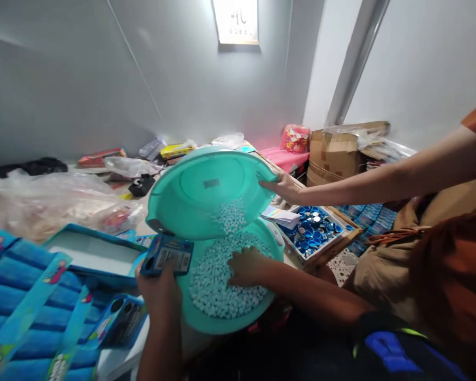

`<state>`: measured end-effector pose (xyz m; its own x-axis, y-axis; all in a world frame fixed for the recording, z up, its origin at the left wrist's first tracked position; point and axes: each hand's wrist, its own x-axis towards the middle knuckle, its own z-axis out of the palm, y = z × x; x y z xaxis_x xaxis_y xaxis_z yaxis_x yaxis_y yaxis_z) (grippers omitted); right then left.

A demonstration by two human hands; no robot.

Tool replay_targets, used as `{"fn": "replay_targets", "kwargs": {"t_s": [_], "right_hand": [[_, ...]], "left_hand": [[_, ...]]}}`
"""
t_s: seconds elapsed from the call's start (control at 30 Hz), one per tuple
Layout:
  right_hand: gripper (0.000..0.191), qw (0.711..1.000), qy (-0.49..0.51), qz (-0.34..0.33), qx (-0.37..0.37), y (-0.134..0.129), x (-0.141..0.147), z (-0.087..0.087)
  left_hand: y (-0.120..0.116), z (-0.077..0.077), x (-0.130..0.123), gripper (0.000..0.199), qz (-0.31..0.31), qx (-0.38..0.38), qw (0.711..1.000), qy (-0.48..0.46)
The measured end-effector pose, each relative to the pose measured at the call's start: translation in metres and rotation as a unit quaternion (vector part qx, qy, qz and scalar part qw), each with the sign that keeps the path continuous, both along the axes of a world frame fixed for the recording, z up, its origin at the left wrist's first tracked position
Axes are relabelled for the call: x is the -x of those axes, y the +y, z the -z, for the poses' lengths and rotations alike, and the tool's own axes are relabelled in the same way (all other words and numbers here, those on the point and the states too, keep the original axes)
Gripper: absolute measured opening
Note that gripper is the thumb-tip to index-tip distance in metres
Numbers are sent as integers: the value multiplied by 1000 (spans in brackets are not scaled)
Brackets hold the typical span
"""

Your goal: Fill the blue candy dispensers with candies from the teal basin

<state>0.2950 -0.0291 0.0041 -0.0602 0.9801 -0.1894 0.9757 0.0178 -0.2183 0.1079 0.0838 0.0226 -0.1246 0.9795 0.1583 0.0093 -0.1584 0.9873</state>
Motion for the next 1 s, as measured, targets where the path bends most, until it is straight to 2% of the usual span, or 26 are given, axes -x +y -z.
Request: {"fn": "replay_targets", "kwargs": {"t_s": [0.13, 0.33, 0.7, 1.0], "right_hand": [[42, 1000, 11, -13, 1, 0, -11, -2], [40, 999, 39, -20, 12, 2, -22, -3], [36, 997, 82, -9, 8, -1, -25, -7], [31, 994, 108, -8, -11, -1, -28, -8]], "left_hand": [[-5, -6, -3, 70, -23, 19, 999, 13], [-10, -10, -4, 65, -16, -6, 999, 38], [-8, -2, -10, 67, 9, -42, 999, 4], [-1, 5, -10, 66, 35, -38, 999, -5]]}}
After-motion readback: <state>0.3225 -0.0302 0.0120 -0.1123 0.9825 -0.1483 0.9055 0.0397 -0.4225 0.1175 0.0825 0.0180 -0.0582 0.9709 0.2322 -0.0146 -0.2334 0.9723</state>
